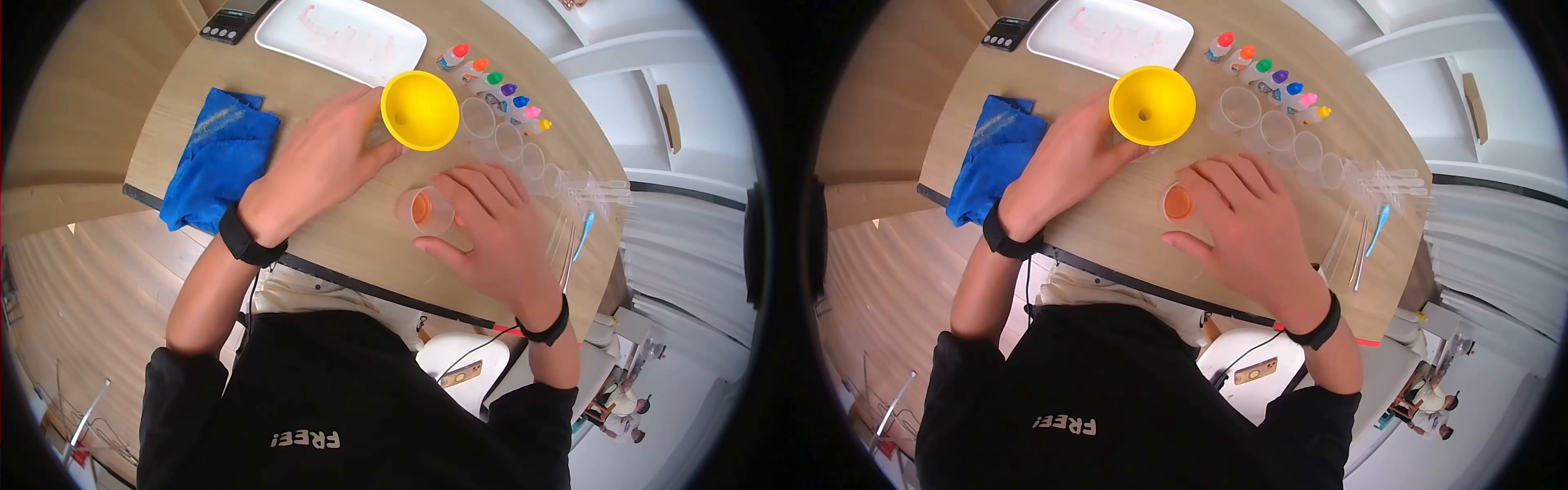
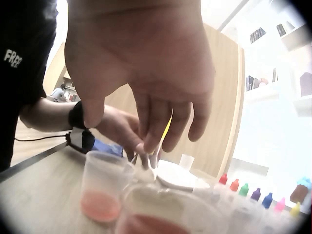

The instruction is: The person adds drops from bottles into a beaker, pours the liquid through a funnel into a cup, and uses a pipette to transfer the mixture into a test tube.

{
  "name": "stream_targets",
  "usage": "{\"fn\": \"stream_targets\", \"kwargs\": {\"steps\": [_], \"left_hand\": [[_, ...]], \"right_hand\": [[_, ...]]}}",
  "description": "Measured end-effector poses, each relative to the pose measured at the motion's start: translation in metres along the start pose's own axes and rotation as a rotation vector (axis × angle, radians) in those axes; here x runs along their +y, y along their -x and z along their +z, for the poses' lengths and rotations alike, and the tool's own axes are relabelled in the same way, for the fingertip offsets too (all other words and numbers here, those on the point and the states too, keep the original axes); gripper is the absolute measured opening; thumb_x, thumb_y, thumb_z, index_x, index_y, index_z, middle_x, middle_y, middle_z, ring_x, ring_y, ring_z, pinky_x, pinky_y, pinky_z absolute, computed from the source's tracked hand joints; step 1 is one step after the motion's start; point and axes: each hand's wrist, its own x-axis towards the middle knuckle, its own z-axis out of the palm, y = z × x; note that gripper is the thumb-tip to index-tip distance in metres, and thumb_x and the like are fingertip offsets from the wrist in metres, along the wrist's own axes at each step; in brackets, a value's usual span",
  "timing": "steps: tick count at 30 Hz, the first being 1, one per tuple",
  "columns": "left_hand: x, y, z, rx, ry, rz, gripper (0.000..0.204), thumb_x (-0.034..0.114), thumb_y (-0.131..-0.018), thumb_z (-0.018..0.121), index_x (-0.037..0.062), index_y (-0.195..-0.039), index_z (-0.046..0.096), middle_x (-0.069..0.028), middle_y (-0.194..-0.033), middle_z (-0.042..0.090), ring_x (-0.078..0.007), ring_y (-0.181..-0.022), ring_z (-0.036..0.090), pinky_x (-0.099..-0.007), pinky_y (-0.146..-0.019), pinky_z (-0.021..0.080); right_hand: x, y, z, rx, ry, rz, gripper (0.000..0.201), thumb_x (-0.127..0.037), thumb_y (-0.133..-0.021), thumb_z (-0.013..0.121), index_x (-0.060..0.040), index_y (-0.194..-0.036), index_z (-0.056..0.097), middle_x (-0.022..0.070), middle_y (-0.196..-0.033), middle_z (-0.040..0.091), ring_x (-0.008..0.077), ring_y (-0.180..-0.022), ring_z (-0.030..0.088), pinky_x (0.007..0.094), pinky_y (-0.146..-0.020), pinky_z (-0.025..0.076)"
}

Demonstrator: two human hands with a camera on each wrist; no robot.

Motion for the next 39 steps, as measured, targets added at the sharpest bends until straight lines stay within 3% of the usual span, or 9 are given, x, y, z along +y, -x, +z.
{"fn": "stream_targets", "kwargs": {"steps": [10, 13, 15, 17, 19, 22, 28, 34, 39], "left_hand": [[0.004, 0.015, -0.005, -0.005, -0.028, -0.006, 0.046, 0.019, -0.095, 0.082, 0.0018, -0.135, 0.066, -0.0221, -0.128, 0.073, -0.0462, -0.119, 0.066, -0.0472, -0.101, 0.055], [0.008, 0.022, -0.008, -0.064, 0.002, -0.015, 0.047, 0.017, -0.095, 0.081, 0.0019, -0.136, 0.066, -0.0216, -0.13, 0.073, -0.0464, -0.12, 0.065, -0.0465, -0.102, 0.055], [0.009, 0.027, -0.008, -0.072, 0.002, -0.044, 0.047, 0.016, -0.095, 0.081, 0.0019, -0.138, 0.065, -0.0214, -0.132, 0.072, -0.046, -0.122, 0.065, -0.0461, -0.103, 0.054], [0.01, 0.03, -0.007, -0.058, 0.026, -0.038, 0.048, 0.015, -0.095, 0.081, 0.0019, -0.139, 0.065, -0.0212, -0.134, 0.072, -0.0454, -0.124, 0.065, -0.0459, -0.105, 0.054], [0.008, 0.034, -0.005, -0.03, 0.074, 0.004, 0.049, 0.015, -0.095, 0.081, 0.0018, -0.139, 0.064, -0.0208, -0.136, 0.071, -0.0445, -0.126, 0.064, -0.0459, -0.106, 0.053], [0.007, 0.038, 0.001, 0.054, 0.055, 0.041, 0.042, 0.017, -0.095, 0.08, 0.0063, -0.134, 0.069, -0.0175, -0.126, 0.072, -0.0434, -0.119, 0.066, -0.0495, -0.101, 0.055], [0.006, 0.043, 0.002, 0.001, 0.044, 0.024, 0.044, 0.015, -0.093, 0.081, 0.0068, -0.134, 0.069, -0.0154, -0.125, 0.072, -0.0412, -0.12, 0.065, -0.0486, -0.101, 0.054], [0.006, 0.045, 0.002, 0.021, 0.015, 0.038, 0.043, 0.015, -0.092, 0.081, 0.007, -0.132, 0.069, -0.0149, -0.121, 0.071, -0.0408, -0.116, 0.066, -0.0488, -0.098, 0.055], [0.01, 0.047, 0.002, 0.009, 0.001, 0.031, 0.043, 0.014, -0.091, 0.082, 0.0075, -0.131, 0.069, -0.0144, -0.119, 0.071, -0.0402, -0.115, 0.066, -0.0487, -0.096, 0.055]], "right_hand": [[0.004, 0.005, 0.019, -0.104, 0.023, 0.055, 0.066, -0.023, -0.077, 0.093, -0.0087, -0.137, 0.069, 0.0099, -0.126, 0.071, 0.033, -0.126, 0.065, 0.0558, -0.125, 0.039], [0.007, 0.006, 0.01, -0.126, -0.128, 0.105, 0.068, -0.019, -0.078, 0.091, -0.0088, -0.141, 0.068, 0.0088, -0.129, 0.072, 0.0315, -0.128, 0.065, 0.056, -0.124, 0.04], [0.004, 0.01, -0.01, -0.136, -0.325, 0.248, 0.071, -0.018, -0.078, 0.091, -0.0075, -0.144, 0.067, 0.0092, -0.132, 0.073, 0.0307, -0.129, 0.065, 0.0536, -0.124, 0.041], [0.004, 0.01, -0.028, -0.08, -0.451, 0.274, 0.071, -0.013, -0.077, 0.091, -0.0067, -0.144, 0.068, 0.0097, -0.131, 0.073, 0.0292, -0.124, 0.066, 0.0481, -0.116, 0.046], [0.006, 0.011, -0.043, 0.039, -0.508, 0.187, 0.071, -0.006, -0.074, 0.092, -0.0065, -0.141, 0.069, 0.0101, -0.128, 0.072, 0.0271, -0.112, 0.069, 0.0396, -0.101, 0.054], [0.009, 0.013, -0.059, 0.079, -0.549, 0.107, 0.075, -0.004, -0.073, 0.091, -0.0044, -0.144, 0.068, 0.0113, -0.135, 0.071, 0.0286, -0.118, 0.068, 0.0409, -0.104, 0.052], [0.008, 0.016, -0.072, 0.125, -0.678, 0.143, 0.081, 0.004, -0.07, 0.085, 0.0031, -0.148, 0.063, 0.0183, -0.138, 0.07, 0.0315, -0.126, 0.066, 0.0446, -0.114, 0.048], [0.011, 0.018, -0.071, 0.118, -0.617, 0.003, 0.086, 0.01, -0.071, 0.08, 0.0037, -0.152, 0.055, 0.0201, -0.142, 0.067, 0.0324, -0.134, 0.064, 0.0471, -0.119, 0.046], [0.011, 0.02, -0.059, 0.166, -0.724, 0.06, 0.086, 0.012, -0.073, 0.08, 0.0007, -0.152, 0.05, 0.0189, -0.151, 0.06, 0.0316, -0.136, 0.064, 0.0485, -0.121, 0.046]]}}
